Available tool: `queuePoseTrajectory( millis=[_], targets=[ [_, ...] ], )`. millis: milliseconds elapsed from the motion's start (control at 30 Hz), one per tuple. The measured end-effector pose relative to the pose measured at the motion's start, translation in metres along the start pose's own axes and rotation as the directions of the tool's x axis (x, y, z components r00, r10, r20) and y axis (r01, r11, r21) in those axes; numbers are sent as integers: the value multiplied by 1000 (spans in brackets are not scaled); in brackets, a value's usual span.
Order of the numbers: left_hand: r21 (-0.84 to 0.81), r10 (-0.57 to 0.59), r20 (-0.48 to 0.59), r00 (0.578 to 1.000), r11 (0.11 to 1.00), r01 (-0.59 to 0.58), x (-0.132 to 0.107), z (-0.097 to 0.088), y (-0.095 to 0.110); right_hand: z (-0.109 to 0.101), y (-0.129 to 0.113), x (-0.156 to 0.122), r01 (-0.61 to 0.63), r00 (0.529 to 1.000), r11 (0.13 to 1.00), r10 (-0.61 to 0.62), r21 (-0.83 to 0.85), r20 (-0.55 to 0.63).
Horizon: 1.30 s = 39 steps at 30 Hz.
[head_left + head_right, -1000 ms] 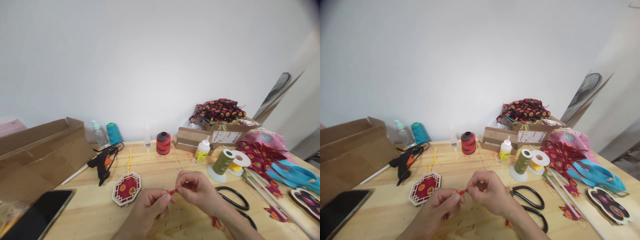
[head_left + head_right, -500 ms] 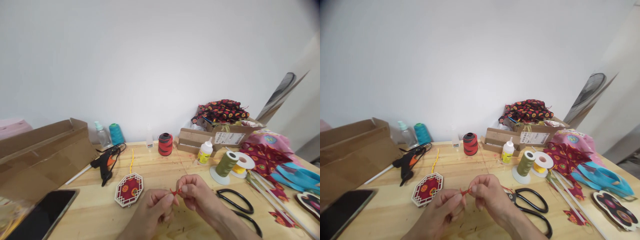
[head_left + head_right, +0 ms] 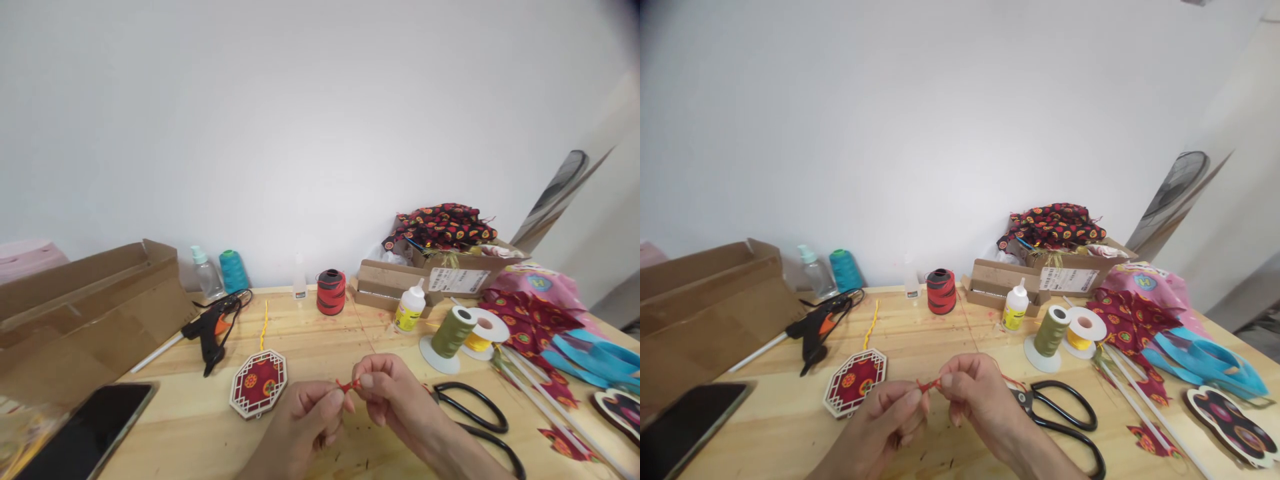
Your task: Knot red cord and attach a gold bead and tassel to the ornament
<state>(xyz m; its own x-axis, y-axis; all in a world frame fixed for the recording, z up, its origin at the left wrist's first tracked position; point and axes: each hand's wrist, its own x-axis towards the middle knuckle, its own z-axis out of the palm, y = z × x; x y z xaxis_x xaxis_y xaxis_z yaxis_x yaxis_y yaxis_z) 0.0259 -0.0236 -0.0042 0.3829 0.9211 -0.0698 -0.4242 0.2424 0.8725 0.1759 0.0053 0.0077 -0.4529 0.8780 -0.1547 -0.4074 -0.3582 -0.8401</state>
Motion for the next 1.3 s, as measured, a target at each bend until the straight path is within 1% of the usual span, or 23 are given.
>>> queuePoseTrajectory(
  millis=[100,200,333,433,500,567,667,767,867,1067,1167,1300],
  targets=[
    [-23,-18,-40,999,1000,17,1,1,3,-2,-5,0,64,998,993,-64,-101,3],
    [-18,-17,-67,998,1000,16,2,0,3,-5,-8,0,122,992,978,-123,-168,6],
    [39,-8,-66,998,999,11,3,-2,-1,-4,-7,0,104,994,960,-111,-260,-9],
    [60,3,-65,998,998,1,4,-3,-2,-1,-6,-1,97,995,949,-103,-300,-6],
    [39,13,-57,998,999,-10,5,-2,-2,0,-6,-2,101,995,951,-100,-291,21],
    [22,15,-48,999,1000,-14,6,0,-1,1,-6,-2,110,994,965,-101,-240,50],
    [19,14,-31,999,1000,-14,6,2,0,3,-5,-4,107,992,990,-100,-96,83],
    [-1,30,-32,999,1000,-30,4,4,0,7,-2,-4,74,992,997,-75,15,106],
    [-62,42,-27,999,997,-44,4,6,0,9,0,-4,62,992,996,-68,58,102],
    [-157,44,-31,999,986,-48,5,8,-3,10,4,-4,101,987,983,-119,156,112],
    [-160,30,-34,999,987,-35,4,7,-4,10,2,-3,141,984,984,-151,107,95],
    [-99,22,-64,998,995,-28,1,5,-2,5,1,0,186,982,979,-182,-81,55]
  ],
)
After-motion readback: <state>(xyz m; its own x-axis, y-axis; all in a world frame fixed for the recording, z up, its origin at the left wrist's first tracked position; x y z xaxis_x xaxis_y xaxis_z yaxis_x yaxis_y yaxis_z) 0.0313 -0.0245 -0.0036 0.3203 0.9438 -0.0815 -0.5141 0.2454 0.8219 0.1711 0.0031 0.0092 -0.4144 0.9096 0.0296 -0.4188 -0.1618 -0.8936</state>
